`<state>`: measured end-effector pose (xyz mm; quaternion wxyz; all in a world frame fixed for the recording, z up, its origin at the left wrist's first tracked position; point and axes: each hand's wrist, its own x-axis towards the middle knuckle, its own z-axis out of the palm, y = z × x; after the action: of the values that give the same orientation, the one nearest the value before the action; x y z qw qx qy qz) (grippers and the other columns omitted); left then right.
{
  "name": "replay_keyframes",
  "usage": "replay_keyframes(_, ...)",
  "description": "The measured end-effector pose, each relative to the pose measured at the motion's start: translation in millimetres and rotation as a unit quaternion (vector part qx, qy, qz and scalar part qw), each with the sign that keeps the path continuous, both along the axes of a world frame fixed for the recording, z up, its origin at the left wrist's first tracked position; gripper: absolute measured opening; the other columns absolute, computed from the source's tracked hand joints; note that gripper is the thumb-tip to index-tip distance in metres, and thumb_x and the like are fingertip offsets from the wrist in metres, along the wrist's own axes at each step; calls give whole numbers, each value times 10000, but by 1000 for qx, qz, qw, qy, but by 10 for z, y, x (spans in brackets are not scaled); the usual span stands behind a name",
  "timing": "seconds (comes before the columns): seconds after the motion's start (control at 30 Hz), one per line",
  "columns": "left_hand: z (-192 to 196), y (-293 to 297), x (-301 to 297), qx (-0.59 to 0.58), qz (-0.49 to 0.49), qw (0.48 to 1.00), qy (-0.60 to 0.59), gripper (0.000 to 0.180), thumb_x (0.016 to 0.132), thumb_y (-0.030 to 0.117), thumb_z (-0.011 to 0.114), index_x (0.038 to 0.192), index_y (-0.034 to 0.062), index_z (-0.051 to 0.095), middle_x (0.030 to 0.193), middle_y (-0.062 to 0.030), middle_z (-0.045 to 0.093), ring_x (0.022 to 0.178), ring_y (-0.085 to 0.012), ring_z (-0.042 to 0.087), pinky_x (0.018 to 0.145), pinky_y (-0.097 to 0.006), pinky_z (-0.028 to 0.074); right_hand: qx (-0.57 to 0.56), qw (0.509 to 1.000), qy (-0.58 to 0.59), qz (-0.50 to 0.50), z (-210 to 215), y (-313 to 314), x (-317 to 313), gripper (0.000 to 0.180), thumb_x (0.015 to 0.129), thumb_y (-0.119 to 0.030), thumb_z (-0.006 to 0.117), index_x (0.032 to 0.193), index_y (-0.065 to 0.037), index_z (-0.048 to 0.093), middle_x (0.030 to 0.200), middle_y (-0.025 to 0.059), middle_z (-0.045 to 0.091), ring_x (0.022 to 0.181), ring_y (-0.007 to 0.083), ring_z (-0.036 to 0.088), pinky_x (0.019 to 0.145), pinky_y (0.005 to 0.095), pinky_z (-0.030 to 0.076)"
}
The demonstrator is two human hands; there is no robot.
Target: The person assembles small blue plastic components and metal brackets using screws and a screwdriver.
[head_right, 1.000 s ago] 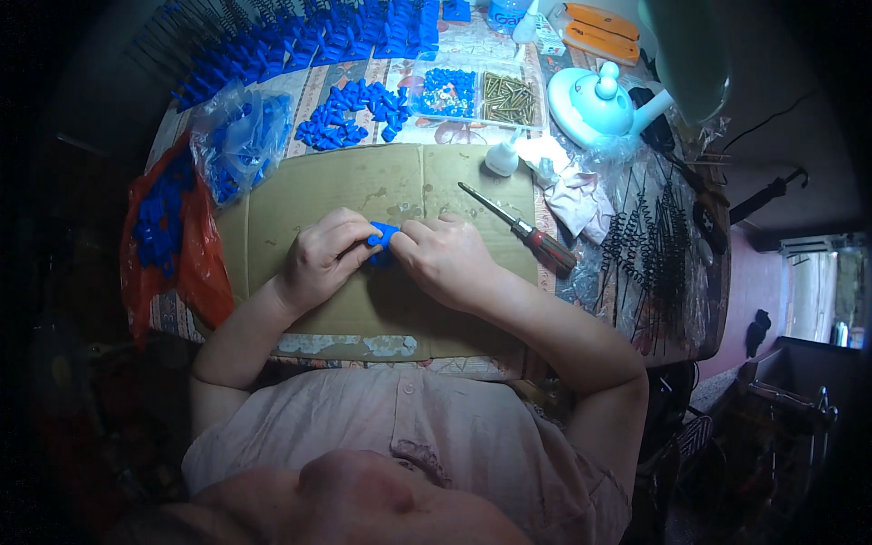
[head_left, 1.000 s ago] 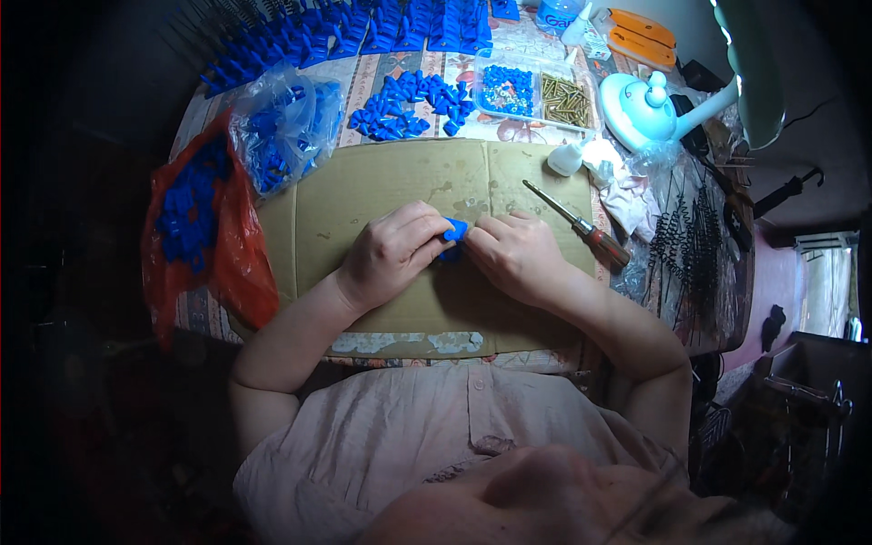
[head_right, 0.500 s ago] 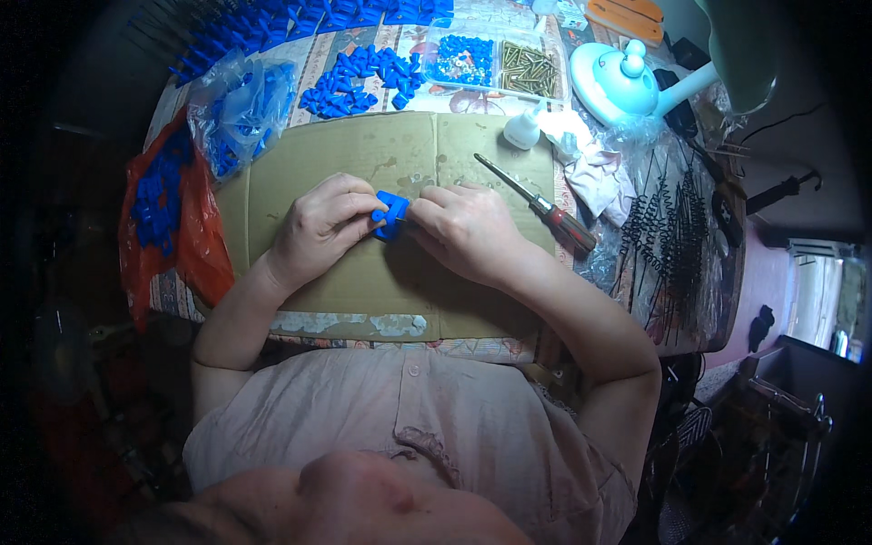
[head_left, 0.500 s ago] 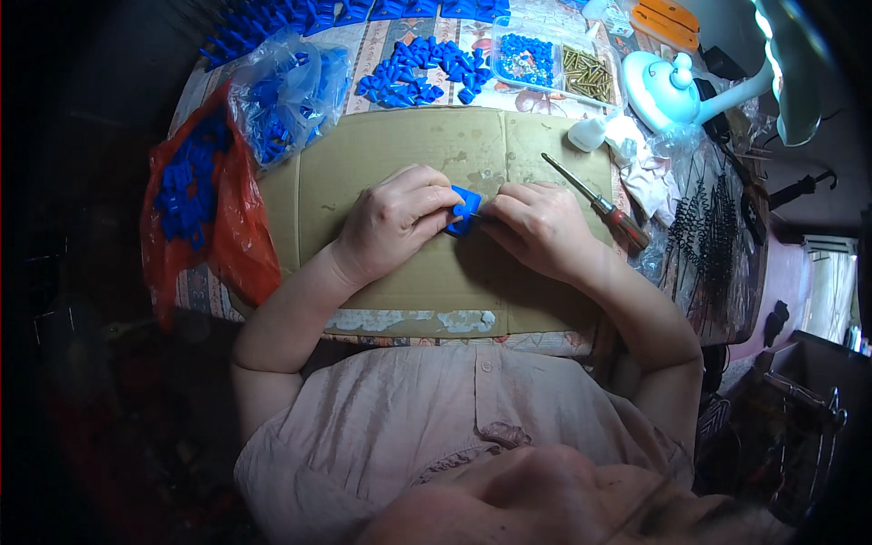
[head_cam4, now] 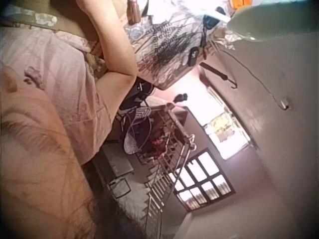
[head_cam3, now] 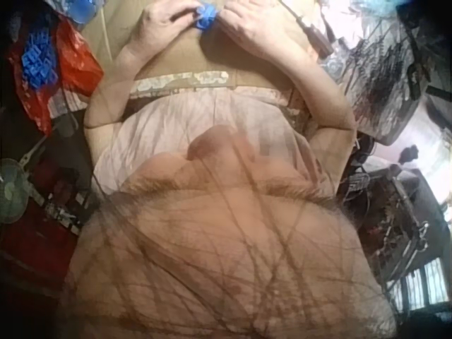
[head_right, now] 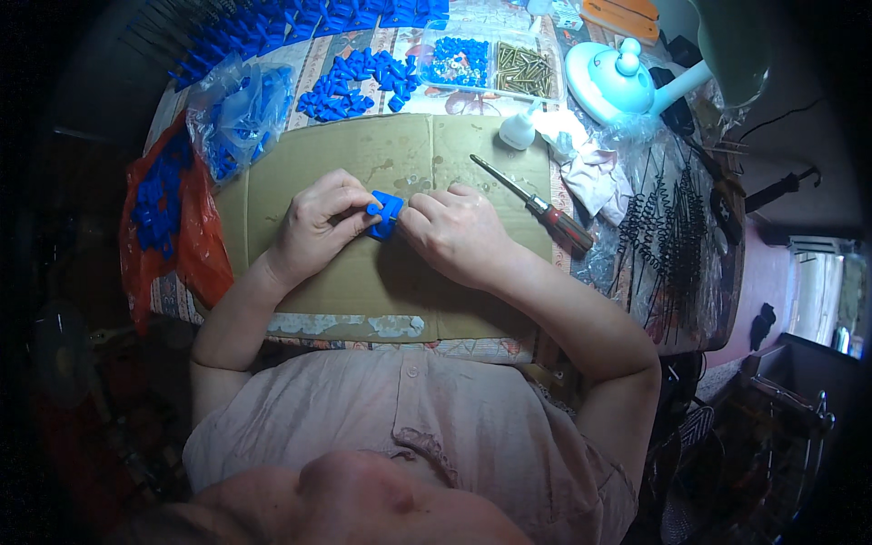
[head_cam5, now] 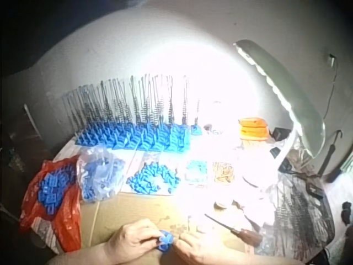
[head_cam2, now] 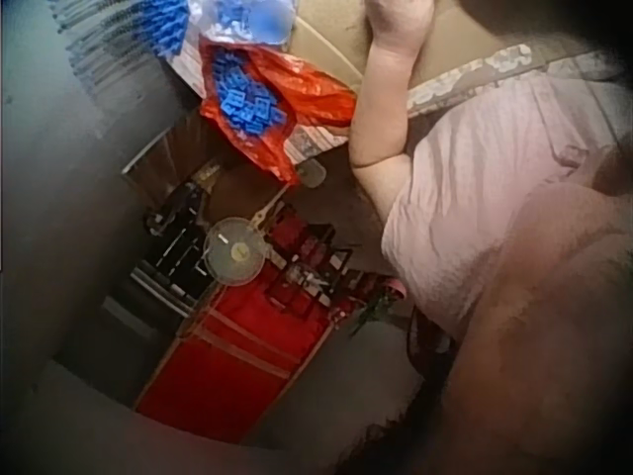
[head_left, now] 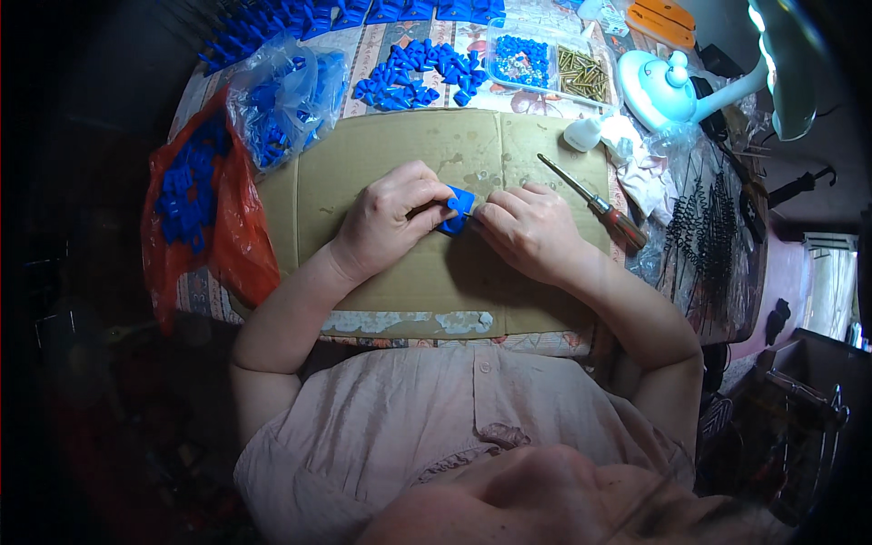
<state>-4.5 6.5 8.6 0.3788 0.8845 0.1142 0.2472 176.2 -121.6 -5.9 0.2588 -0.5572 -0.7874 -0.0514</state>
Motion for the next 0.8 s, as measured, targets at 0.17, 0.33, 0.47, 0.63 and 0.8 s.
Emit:
replay_keyframes(0.17, -15, 4, 17, 2, 12, 1000, -9, 147, 757, -10, 703, 889, 23, 648, 809, -94, 582, 727, -245, 599, 647, -333, 487, -23, 999, 30, 6, 13, 8, 10, 169, 797, -198, 662, 760, -90, 537, 700, 48, 527, 625, 229, 584, 565, 368, 444)
replay_keyframes(0.33, -16, 0, -5, -2, 14, 1000, -5, 140, 763, 7, 703, 888, 21, 643, 813, -95, 581, 734, -248, 600, 651, -336, 488, -22, 999, 42, 6, 59, 0, 19, 171, 788, -207, 671, 773, -100, 539, 709, 50, 527, 631, 231, 583, 570, 369, 448)
replay_keyframes(0.47, -51, 21, -1, 17, 1, 1000, -17, 147, 778, -25, 708, 905, 10, 641, 825, -87, 583, 716, -202, 580, 625, -304, 471, -20, 999, 29, 10, 22, 4, 51, 156, 775, -189, 670, 786, -102, 541, 711, 47, 522, 622, 230, 573, 570, 366, 444)
replay_keyframes(0.63, -54, 22, -13, 16, 8, 1000, -14, 172, 768, -30, 710, 919, 16, 640, 835, -93, 587, 730, -213, 589, 634, -308, 478, -13, 999, 28, 21, -20, 12, 41, 133, 769, -162, 659, 784, -103, 540, 706, 42, 517, 611, 221, 562, 558, 358, 428)
replay_keyframes(0.8, -6, 19, 0, 81, 21, 996, -16, 157, 773, -14, 709, 913, 16, 647, 887, -102, 610, 783, -245, 612, 687, -331, 499, -2, 999, 43, 18, -14, 36, 37, 126, 768, -150, 656, 783, -103, 541, 701, 37, 516, 609, 212, 561, 557, 352, 424)
